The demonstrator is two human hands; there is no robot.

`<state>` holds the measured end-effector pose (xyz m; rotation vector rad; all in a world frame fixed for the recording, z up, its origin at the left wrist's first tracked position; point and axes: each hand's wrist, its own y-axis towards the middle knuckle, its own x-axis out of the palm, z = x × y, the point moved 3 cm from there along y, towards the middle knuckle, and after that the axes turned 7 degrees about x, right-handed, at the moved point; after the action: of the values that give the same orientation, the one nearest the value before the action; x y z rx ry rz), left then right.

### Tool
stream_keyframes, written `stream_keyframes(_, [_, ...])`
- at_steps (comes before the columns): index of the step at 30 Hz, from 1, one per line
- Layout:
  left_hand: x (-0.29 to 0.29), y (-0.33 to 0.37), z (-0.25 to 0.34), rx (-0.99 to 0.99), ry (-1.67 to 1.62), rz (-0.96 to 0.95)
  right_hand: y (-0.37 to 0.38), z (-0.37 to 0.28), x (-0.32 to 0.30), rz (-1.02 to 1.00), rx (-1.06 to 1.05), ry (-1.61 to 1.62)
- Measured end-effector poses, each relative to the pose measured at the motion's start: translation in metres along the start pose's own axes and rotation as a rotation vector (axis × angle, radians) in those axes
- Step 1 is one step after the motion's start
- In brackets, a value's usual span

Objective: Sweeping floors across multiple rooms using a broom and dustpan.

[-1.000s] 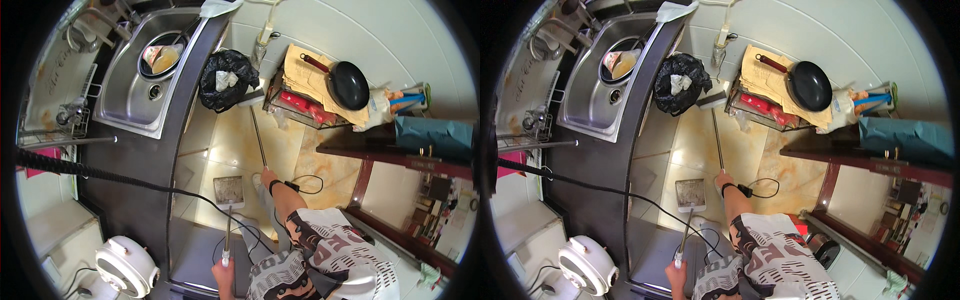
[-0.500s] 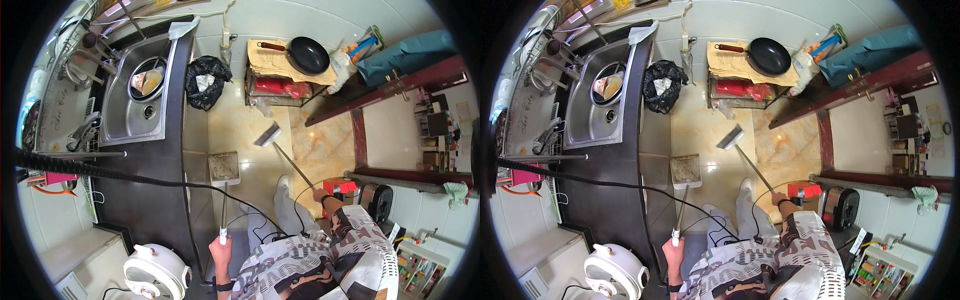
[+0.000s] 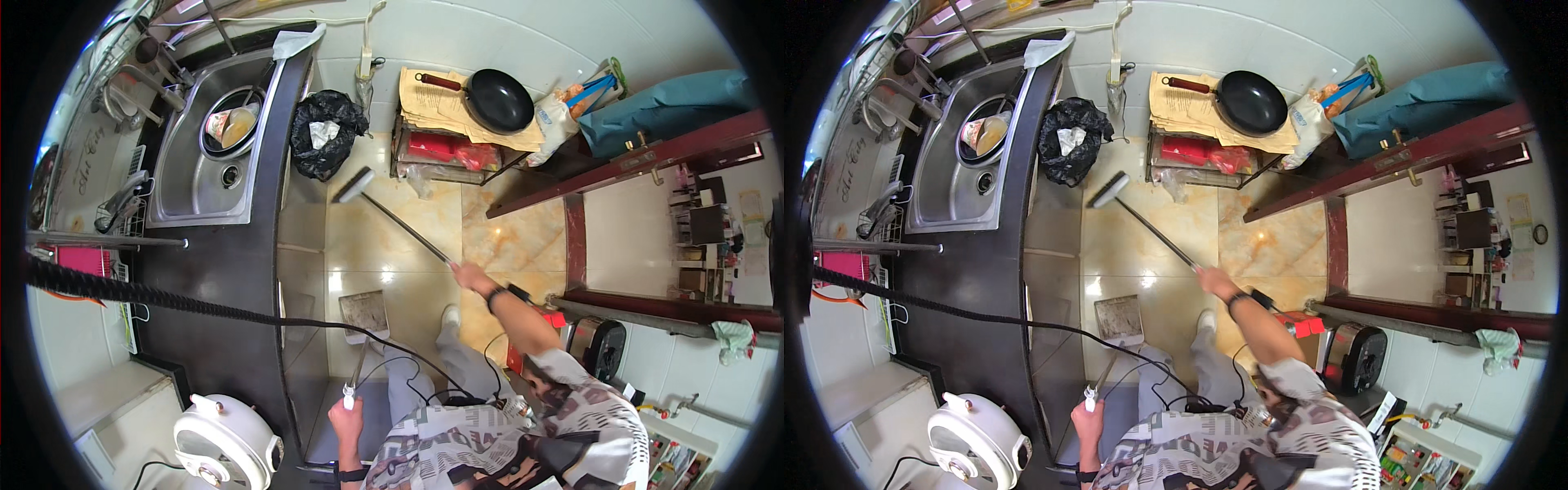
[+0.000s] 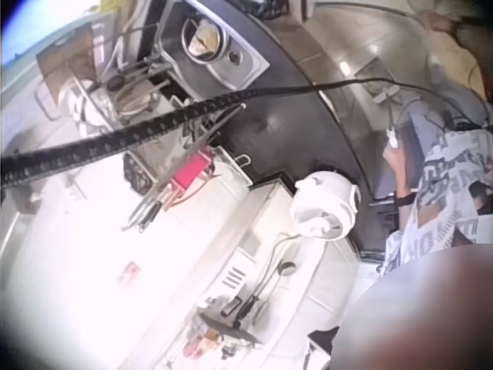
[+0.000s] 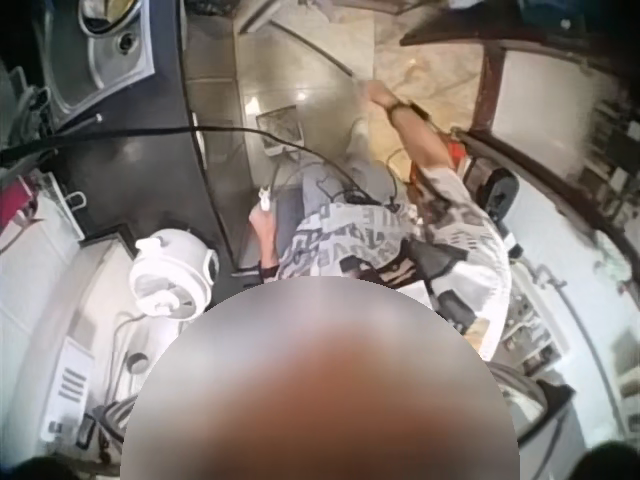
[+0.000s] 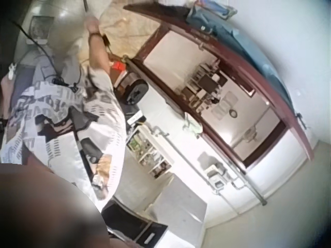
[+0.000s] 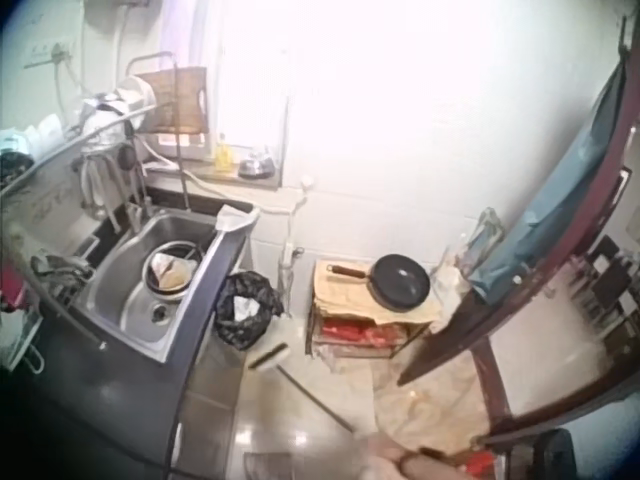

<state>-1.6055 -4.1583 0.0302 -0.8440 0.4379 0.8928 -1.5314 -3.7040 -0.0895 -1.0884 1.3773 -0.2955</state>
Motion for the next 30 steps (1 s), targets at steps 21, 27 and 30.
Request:
stream_keyframes(21, [0.104,-0.007,0.128,0.007,0.194,0.124,-0.077,0.311,-0.082,-0.172,0.176,-0.239])
stream_keyframes(27, [0.110,-0.004,0.111,-0.044,0.101,0.124,-0.057,0.263,-0.087,-0.101,0.005,-0.310])
stream_keyframes(30, [0.112,0.010,0.101,-0.038,0.079,0.099,0.017,0.237,-0.035,-0.044,0.062,-0.219])
